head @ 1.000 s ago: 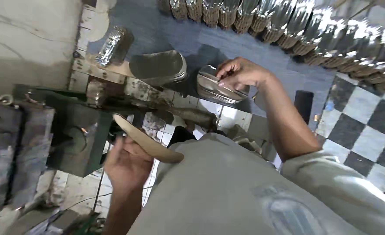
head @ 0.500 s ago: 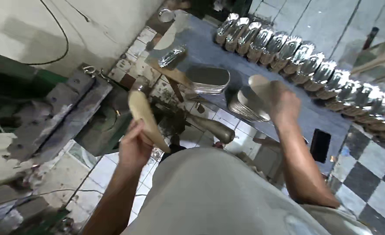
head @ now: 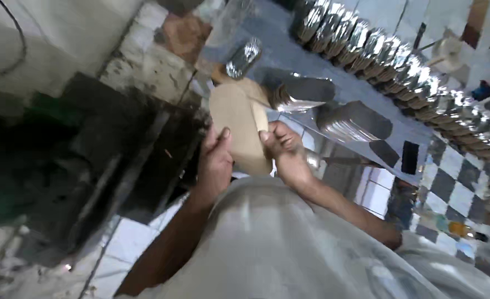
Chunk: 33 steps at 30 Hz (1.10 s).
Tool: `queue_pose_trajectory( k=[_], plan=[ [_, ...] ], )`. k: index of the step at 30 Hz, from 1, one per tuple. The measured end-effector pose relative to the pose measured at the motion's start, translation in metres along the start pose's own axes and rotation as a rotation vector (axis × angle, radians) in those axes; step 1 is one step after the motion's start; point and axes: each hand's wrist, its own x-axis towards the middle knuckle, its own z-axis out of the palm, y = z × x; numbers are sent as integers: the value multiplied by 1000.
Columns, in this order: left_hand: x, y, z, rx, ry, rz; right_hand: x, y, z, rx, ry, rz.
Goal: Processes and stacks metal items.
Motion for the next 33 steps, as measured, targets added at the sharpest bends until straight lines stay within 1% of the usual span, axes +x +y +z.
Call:
queue_pose_trajectory(
  k=[3, 4, 6, 7, 8, 9, 10, 11, 12, 13, 14, 15, 17, 18, 19, 20, 21, 22, 23, 24, 25, 26, 27, 29, 30, 31, 33],
  plan=[
    [5, 13, 7, -59, 32, 91, 6, -27, -4, -28, -157, 23],
    [5, 18, 10, -46, 5, 121, 5, -34, -8, -39, -202, -17],
    [3, 19, 21, -41, -145, 180, -1, -41, -20, -31, -221, -174],
    [2, 15, 28, -52, -239, 208, -5, -43, -30, -24, -220, -248],
    [3, 9, 38, -71, -297, 225, -10, -46, -42, -15, -241, -316],
    [8, -3, 43, -77, -353, 223, -14, -47, -54, -16, -279, -395],
    [12, -16, 46, -65, -413, 182, -17, -43, -66, -19, -327, -465],
    [17, -35, 48, -48, -397, 117, -19, -35, -81, -42, -363, -511],
    [18, -62, 68, -64, -239, 63, -21, -21, -99, -96, -371, -528],
    [23, -98, 90, -61, -89, 51, -27, -2, -121, -158, -329, -518],
    [39, -140, 76, 20, -406, 105, -35, 21, -146, -221, -245, -473],
    [51, -175, 77, 189, -638, 161, -50, 42, -176, -271, -127, -383],
    [42, -205, 145, 798, -549, -121, -88, 89, -242, -416, 71, -89],
    [50, -234, 169, 1006, -591, -248, -110, 122, -275, -503, 98, 97],
    [60, -271, 181, 1144, -668, -335, -137, 158, -305, -561, 66, 311],
    [68, -309, 188, 1234, -754, -359, -171, 189, -330, -591, 30, 497],
    [78, -348, 191, 1317, -835, -287, -207, 210, -352, -595, -1, 667],
    [89, -383, 195, 1391, -881, -186, -245, 228, -371, -609, -23, 811],
    [98, -412, 199, 1458, -886, -93, -283, 243, -385, -628, -43, 932],
    [106, -433, 202, 1502, -843, 1, -317, 254, -396, -641, -54, 1021],
    [113, -447, 209, 1546, -783, 87, -344, 261, -405, -635, -54, 1075],
    [116, -452, 216, 1588, -736, 112, -363, 264, -413, -619, -45, 1113],
    [116, -448, 227, 1637, -726, 45, -375, 266, -418, -603, -24, 1138],
    [116, -426, 245, 1686, -763, -222, -378, 269, -423, -578, 36, 1139],
    [118, -410, 252, 1686, -769, -298, -368, 268, -425, -561, 51, 1121],
    [119, -391, 256, 1685, -749, -309, -353, 266, -426, -550, 59, 1080],
    [119, -344, 255, 1657, -640, -278, -315, 259, -429, -556, 60, 954]
  ],
)
